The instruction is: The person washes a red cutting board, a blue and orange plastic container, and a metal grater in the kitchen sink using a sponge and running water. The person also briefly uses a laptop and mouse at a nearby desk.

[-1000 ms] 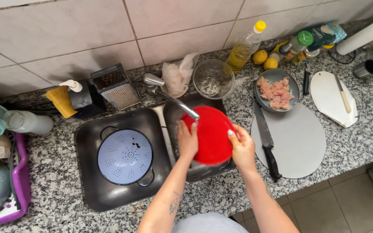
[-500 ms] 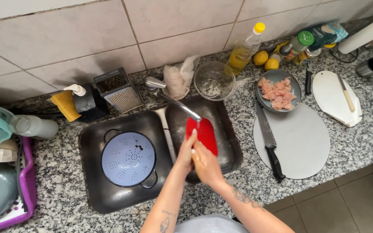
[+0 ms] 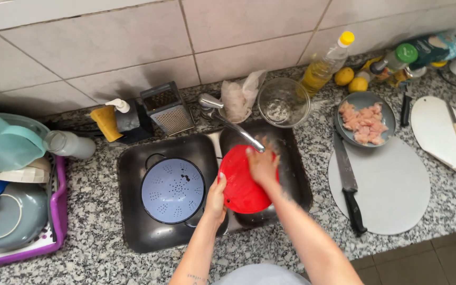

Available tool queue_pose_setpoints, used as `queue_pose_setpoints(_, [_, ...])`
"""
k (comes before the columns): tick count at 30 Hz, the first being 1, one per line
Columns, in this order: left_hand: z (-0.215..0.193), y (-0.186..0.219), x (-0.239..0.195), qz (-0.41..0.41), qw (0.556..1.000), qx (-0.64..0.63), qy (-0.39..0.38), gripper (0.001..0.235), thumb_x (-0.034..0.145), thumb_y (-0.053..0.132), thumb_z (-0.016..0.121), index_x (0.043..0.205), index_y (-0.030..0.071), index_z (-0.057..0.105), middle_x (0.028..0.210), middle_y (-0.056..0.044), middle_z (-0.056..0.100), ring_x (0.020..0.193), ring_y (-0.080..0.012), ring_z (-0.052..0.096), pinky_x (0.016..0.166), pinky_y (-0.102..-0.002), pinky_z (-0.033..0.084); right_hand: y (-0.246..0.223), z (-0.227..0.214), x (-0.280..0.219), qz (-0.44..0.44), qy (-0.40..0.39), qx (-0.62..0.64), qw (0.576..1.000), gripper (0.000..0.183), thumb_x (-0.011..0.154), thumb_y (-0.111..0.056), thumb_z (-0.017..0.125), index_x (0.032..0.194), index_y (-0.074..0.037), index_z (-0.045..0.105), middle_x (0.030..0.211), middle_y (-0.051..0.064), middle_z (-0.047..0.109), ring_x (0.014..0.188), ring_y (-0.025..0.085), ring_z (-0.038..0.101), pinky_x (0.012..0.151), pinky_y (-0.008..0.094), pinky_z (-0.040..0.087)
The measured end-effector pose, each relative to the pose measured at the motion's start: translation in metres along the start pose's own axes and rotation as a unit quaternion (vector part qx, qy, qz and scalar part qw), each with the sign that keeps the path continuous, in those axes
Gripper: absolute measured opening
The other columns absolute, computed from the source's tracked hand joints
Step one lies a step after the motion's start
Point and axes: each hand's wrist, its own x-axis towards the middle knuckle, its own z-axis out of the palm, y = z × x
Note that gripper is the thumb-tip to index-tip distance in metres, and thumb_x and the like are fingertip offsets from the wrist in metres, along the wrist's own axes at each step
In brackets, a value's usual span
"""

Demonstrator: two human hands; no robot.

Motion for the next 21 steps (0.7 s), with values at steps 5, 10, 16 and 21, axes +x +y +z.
queue_pose_setpoints(5, [-0.015,-0.008,0.032,0.041,0.998,0.041,0.007,0.05,0.093,0.043,0.051,0.132,0.012,0.05,0.123,-0.015,0.059,0.105,-0.0246,0.06,0.085,-0.042,0.052,-0.07,-0.038,-0.09,-0.175,-0.106,0.123,0.971,0.051,0.099,-0.028,0.029,0.149,-0.027,0.017,0.155,0.003,0.013,0.141,0.035,0.006,0.107,0.063,0.006])
queue_pose_setpoints(10, [-0.045,0.003,0.034,0.017,0.999,0.032,0.024,0.051,0.095,0.045,0.045,0.134,0.014,0.046,0.107,-0.018,0.062,0.085,-0.0278,0.067,0.068,-0.039,0.058,-0.029,-0.067,-0.127,-0.292,-0.156,0.09,0.939,0.063,0.089,-0.049,0.045,0.146,-0.027,0.027,0.151,0.002,0.025,0.14,0.03,0.014,0.109,0.057,0.008])
queue_pose_setpoints(16, [-0.049,0.06,-0.016,-0.099,0.994,0.025,0.05,0.038,0.094,0.038,0.039,0.123,0.019,0.055,0.076,-0.005,0.064,0.069,-0.024,0.066,0.049,-0.035,0.053,0.033,-0.078,-0.134,-0.439,0.038,-0.021,0.897,0.052,0.078,-0.013,0.057,0.129,-0.019,0.049,0.131,0.001,0.051,0.124,0.022,0.045,0.1,0.042,0.032])
queue_pose_setpoints(21, [-0.055,0.09,-0.041,-0.104,0.987,0.113,-0.039,0.091,0.078,0.072,0.011,0.13,0.008,0.05,0.11,-0.022,0.065,0.062,-0.0247,0.064,0.056,-0.031,0.055,0.009,-0.099,-0.139,-0.399,0.201,0.022,0.895,0.032,0.083,0.002,0.058,0.111,-0.011,0.063,0.104,0.002,0.069,0.086,0.016,0.068,0.066,0.027,0.054])
